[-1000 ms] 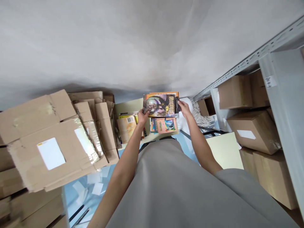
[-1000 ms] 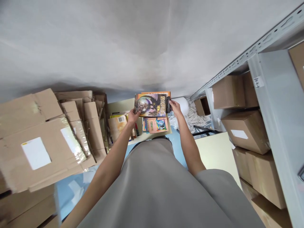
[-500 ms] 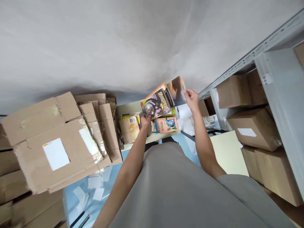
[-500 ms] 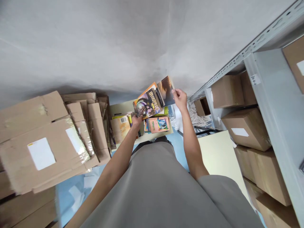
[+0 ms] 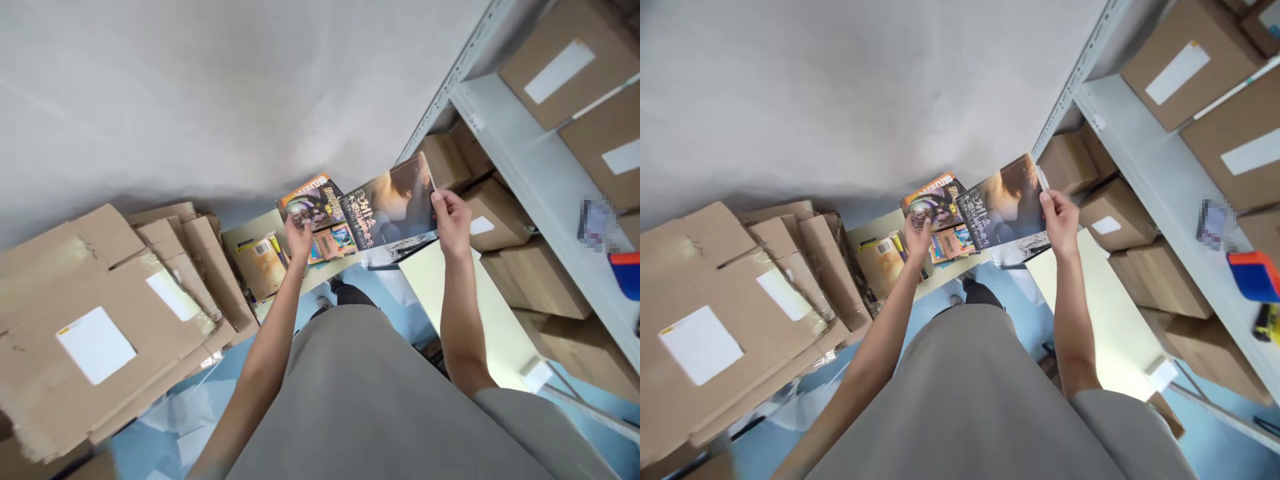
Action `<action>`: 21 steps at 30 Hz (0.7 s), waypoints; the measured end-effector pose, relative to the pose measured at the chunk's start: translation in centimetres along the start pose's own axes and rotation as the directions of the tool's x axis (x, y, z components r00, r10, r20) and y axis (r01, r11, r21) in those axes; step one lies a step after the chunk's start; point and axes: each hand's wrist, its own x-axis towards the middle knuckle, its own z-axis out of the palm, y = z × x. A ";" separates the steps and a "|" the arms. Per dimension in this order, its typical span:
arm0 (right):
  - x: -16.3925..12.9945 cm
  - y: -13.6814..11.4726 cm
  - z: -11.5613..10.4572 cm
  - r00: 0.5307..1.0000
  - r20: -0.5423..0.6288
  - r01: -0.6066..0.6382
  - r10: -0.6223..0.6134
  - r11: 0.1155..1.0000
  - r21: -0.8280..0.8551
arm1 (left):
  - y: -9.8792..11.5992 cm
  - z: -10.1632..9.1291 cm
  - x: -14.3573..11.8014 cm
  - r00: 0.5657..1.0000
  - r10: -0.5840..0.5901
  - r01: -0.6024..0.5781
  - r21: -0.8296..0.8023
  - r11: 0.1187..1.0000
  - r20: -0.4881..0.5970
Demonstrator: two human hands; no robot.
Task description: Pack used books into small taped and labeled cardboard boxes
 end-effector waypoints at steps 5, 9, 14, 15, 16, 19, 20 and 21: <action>-8.6 -0.6 -4.0 0.987 0.053 -0.155 0.154 0.988 0.024 | 5.2 1.4 -8.4 0.710 0.018 0.193 -0.220 0.956 0.704; -13.3 1.2 -6.8 0.948 0.010 -0.316 0.317 0.943 0.103 | 6.7 1.6 -14.7 0.408 0.014 0.141 -0.078 0.987 0.913; -16.5 4.8 -10.0 0.910 -0.188 -0.338 0.369 0.924 0.179 | 7.6 3.2 -20.3 0.407 0.006 0.178 -0.086 0.980 0.913; -17.1 5.2 -10.4 0.901 -0.256 -0.320 0.350 0.935 0.152 | 7.9 3.8 -21.0 0.439 0.000 0.183 -0.089 0.979 0.899; -17.8 5.4 -10.6 0.889 -0.329 -0.299 0.318 0.948 0.109 | 8.2 4.4 -21.7 0.469 -0.005 0.179 -0.090 0.980 0.883; -20.0 4.9 -10.6 0.858 -0.461 -0.258 0.228 0.966 -0.004 | 9.5 7.3 -23.2 0.571 0.024 0.098 -0.097 0.990 0.820; -20.7 4.5 -10.4 0.866 -0.443 -0.260 0.234 0.966 0.002 | 10.0 8.6 -23.7 0.600 0.047 0.064 -0.106 0.992 0.799; -21.4 4.2 -10.2 0.883 -0.390 -0.272 0.262 0.962 0.032 | 10.5 10.1 -24.2 0.621 0.074 0.033 -0.121 0.992 0.780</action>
